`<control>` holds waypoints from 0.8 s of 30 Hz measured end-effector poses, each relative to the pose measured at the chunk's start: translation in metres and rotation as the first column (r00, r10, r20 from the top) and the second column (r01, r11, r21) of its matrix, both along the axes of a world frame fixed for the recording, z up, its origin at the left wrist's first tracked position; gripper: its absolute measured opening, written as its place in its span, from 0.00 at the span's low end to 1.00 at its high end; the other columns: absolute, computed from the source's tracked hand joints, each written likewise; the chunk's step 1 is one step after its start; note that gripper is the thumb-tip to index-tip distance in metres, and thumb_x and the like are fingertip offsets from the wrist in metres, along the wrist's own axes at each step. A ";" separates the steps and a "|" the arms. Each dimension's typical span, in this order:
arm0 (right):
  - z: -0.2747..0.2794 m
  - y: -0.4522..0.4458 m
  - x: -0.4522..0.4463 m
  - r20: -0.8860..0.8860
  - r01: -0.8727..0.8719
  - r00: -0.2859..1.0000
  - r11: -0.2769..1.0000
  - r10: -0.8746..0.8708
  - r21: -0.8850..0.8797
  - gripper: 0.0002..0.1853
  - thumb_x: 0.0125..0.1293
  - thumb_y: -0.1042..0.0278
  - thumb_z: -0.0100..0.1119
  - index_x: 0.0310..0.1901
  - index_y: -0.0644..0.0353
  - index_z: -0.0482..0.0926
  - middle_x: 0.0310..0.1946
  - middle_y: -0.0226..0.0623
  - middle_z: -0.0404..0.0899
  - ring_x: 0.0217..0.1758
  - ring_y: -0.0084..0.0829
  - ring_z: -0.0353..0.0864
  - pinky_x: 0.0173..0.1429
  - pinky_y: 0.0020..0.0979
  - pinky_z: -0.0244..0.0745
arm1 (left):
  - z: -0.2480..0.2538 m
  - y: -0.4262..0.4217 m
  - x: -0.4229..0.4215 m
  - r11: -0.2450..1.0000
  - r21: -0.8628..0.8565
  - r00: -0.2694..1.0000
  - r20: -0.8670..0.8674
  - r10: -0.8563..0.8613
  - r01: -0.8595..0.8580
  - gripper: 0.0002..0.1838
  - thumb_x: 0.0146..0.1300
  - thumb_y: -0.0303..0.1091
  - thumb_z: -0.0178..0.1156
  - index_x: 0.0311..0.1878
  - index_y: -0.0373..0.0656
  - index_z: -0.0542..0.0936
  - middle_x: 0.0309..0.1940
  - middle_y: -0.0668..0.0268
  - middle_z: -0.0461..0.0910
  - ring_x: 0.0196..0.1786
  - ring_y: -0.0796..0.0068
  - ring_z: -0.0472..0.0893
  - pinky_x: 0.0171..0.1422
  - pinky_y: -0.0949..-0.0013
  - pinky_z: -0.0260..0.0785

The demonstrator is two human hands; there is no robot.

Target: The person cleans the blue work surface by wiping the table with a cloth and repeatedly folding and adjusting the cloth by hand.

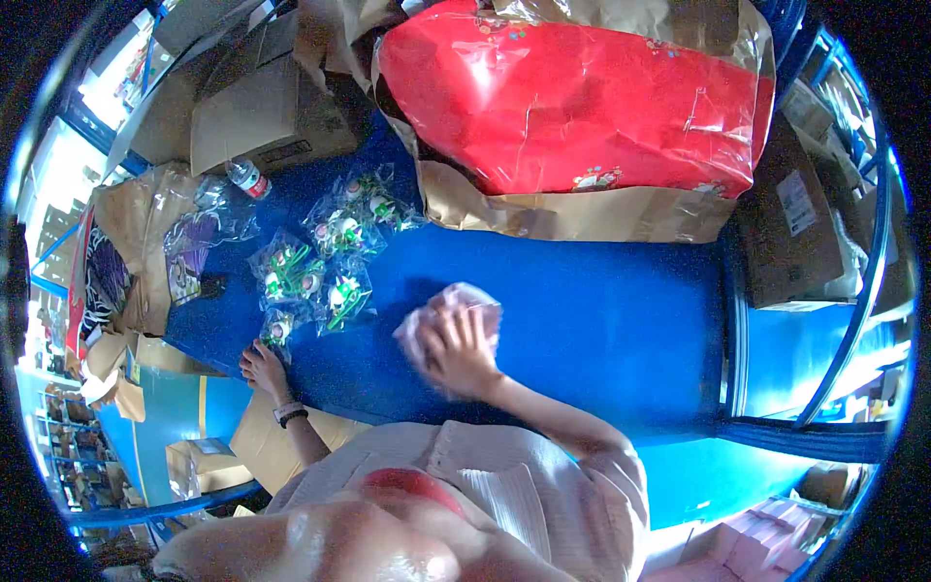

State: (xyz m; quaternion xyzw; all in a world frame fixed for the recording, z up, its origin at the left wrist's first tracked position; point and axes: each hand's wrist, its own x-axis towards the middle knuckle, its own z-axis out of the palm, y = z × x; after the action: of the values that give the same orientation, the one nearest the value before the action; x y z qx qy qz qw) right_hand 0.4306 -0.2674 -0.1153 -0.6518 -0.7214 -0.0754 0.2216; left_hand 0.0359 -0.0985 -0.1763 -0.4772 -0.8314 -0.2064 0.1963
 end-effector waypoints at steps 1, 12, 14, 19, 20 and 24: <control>-0.001 -0.003 -0.013 -0.026 -0.149 0.989 0.989 0.149 0.013 0.30 0.58 0.52 0.53 0.60 0.59 0.70 0.62 0.60 0.60 0.63 0.64 0.60 0.63 0.65 0.56 | 0.002 0.001 0.003 1.000 -0.013 1.000 0.021 -0.005 0.006 0.24 0.69 0.58 0.42 0.46 0.46 0.74 0.49 0.55 0.71 0.50 0.50 0.71 0.51 0.47 0.63; -0.007 -0.017 0.024 -0.151 -0.368 0.923 0.926 0.353 -0.088 0.31 0.60 0.46 0.55 0.65 0.42 0.67 0.65 0.38 0.66 0.70 0.42 0.62 0.74 0.52 0.49 | 0.000 0.001 0.001 0.998 0.025 0.998 0.012 -0.062 0.062 0.23 0.70 0.57 0.42 0.46 0.46 0.74 0.49 0.55 0.71 0.50 0.48 0.71 0.50 0.47 0.64; 0.011 -0.022 0.073 -0.123 -0.154 0.984 0.965 0.130 -0.214 0.29 0.58 0.48 0.59 0.61 0.43 0.71 0.62 0.35 0.70 0.67 0.40 0.66 0.71 0.47 0.57 | -0.001 0.002 0.001 0.999 0.008 0.999 0.017 -0.052 0.052 0.23 0.70 0.57 0.42 0.46 0.47 0.74 0.49 0.55 0.71 0.50 0.48 0.71 0.50 0.47 0.64; -0.030 -0.069 0.233 -0.031 0.428 0.904 0.900 -0.427 0.087 0.29 0.57 0.58 0.59 0.62 0.51 0.71 0.57 0.43 0.73 0.58 0.46 0.73 0.61 0.43 0.68 | 0.003 0.004 0.007 0.999 -0.027 0.999 0.034 -0.017 0.017 0.23 0.70 0.57 0.41 0.46 0.47 0.74 0.49 0.55 0.71 0.50 0.48 0.71 0.49 0.47 0.64; -0.029 -0.083 0.259 -0.019 0.516 0.856 0.850 -0.517 0.111 0.28 0.58 0.57 0.58 0.62 0.51 0.70 0.58 0.44 0.73 0.58 0.47 0.73 0.61 0.43 0.68 | 0.004 0.002 0.008 0.999 -0.031 0.999 0.034 -0.019 0.020 0.23 0.70 0.57 0.41 0.46 0.47 0.74 0.49 0.55 0.71 0.50 0.48 0.71 0.49 0.47 0.64; -0.060 -0.109 0.327 0.069 0.729 0.666 0.667 -0.743 0.151 0.29 0.61 0.52 0.52 0.63 0.52 0.69 0.61 0.49 0.68 0.61 0.48 0.69 0.63 0.43 0.65 | 0.011 0.000 0.008 0.999 -0.031 0.999 0.038 -0.022 0.023 0.23 0.70 0.57 0.40 0.46 0.47 0.74 0.49 0.55 0.71 0.50 0.48 0.71 0.49 0.46 0.64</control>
State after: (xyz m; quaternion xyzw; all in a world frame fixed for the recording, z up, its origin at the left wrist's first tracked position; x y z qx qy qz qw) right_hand 0.7579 -0.3761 -0.1748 -0.8684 -0.4034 -0.2385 0.1624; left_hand 0.0441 -0.0988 -0.1657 -0.4855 -0.8327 -0.2043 0.1707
